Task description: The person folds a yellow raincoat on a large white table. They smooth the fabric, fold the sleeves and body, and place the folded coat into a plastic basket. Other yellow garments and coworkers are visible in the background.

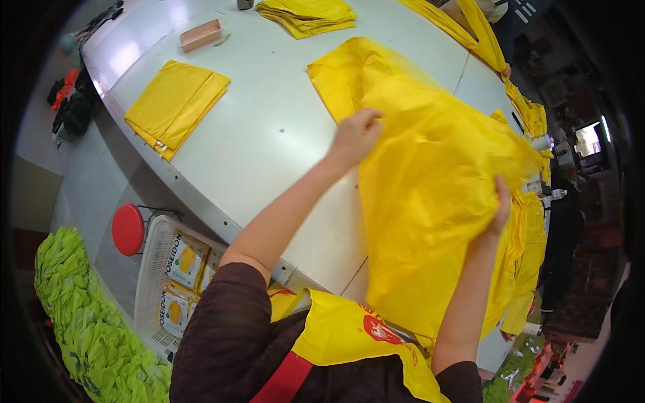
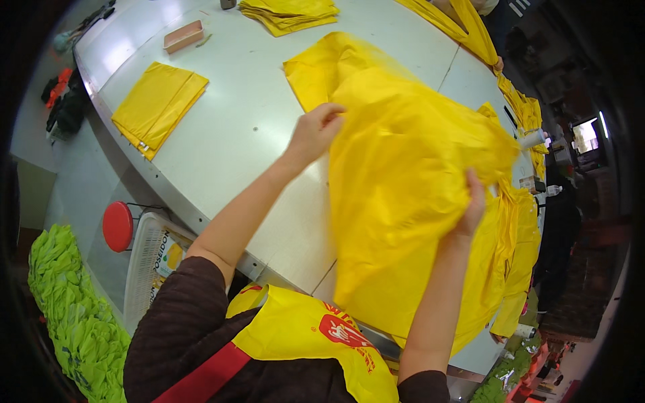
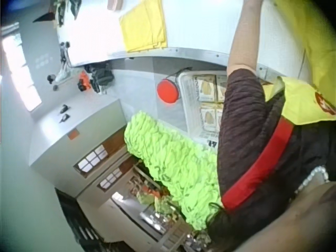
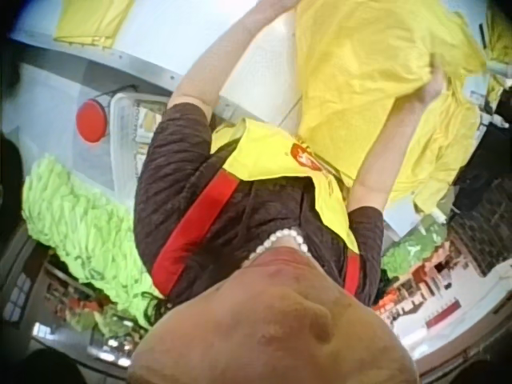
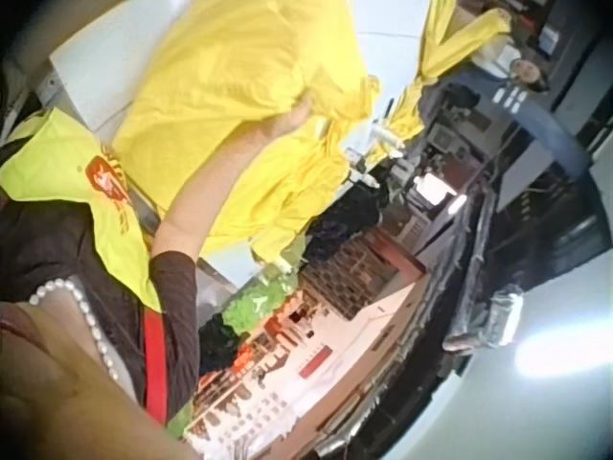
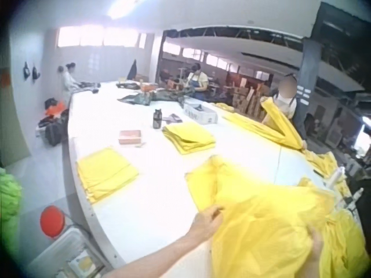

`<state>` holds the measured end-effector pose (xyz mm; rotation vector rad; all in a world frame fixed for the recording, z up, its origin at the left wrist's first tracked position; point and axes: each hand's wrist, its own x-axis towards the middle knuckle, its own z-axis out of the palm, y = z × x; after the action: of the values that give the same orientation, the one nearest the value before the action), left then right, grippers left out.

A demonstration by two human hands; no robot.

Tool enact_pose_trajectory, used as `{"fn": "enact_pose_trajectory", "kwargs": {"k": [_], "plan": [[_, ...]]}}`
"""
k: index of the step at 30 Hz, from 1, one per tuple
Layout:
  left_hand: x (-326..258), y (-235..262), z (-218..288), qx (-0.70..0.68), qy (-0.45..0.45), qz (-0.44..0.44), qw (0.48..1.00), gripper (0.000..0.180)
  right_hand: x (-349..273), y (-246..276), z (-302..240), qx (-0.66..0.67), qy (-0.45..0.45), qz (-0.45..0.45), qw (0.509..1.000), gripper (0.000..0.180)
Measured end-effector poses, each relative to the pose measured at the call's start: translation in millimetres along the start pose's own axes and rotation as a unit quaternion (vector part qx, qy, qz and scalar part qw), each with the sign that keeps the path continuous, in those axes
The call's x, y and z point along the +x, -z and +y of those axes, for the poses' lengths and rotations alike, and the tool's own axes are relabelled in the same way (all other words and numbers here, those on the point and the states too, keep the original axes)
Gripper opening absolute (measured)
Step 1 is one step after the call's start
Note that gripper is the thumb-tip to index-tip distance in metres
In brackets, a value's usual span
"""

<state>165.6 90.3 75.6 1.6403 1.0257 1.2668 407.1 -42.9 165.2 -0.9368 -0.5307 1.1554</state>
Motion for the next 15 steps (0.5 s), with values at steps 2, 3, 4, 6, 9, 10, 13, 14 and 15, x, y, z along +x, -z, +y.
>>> {"fn": "enact_pose_trajectory", "kwargs": {"k": [2, 3, 4, 6, 9, 10, 13, 14, 15], "plan": [[18, 3, -75, 0.199, 0.008, 0.024, 0.98, 0.019, 3, -4, -33, 0.022, -0.022, -0.085, 0.996, 0.046], [24, 0, -97, 0.242, -0.012, -0.019, 0.97, 0.018, 4, -5, -45, 0.019, -0.021, -0.08, 0.996, 0.046], [29, 0, -114, 0.288, -0.032, -0.059, 0.955, 0.018, 7, -9, -49, 0.017, -0.012, -0.081, 0.997, 0.045], [38, -17, -143, 0.338, -0.13, -0.101, 0.927, 0.019, 12, -17, -53, 0.009, 0.007, -0.079, 0.997, 0.043], [53, -43, -165, 0.369, -0.272, -0.138, 0.878, 0.022, 27, -18, -42, -0.029, 0.02, -0.045, 0.998, 0.041], [59, -48, -168, 0.387, -0.265, -0.178, 0.865, 0.024, 28, -22, -38, -0.024, 0.021, -0.043, 0.999, 0.04], [79, -42, -137, 0.483, -0.2, -0.35, 0.777, 0.029, 27, -34, -29, -0.02, 0.024, -0.033, 0.999, 0.038], [85, -31, -119, 0.519, -0.168, -0.412, 0.73, 0.031, 26, -39, -29, -0.026, 0.022, -0.03, 0.999, 0.037], [86, -23, -107, 0.563, -0.168, -0.426, 0.688, 0.029, 25, -44, -29, -0.032, 0.022, -0.028, 0.999, 0.037]]}}
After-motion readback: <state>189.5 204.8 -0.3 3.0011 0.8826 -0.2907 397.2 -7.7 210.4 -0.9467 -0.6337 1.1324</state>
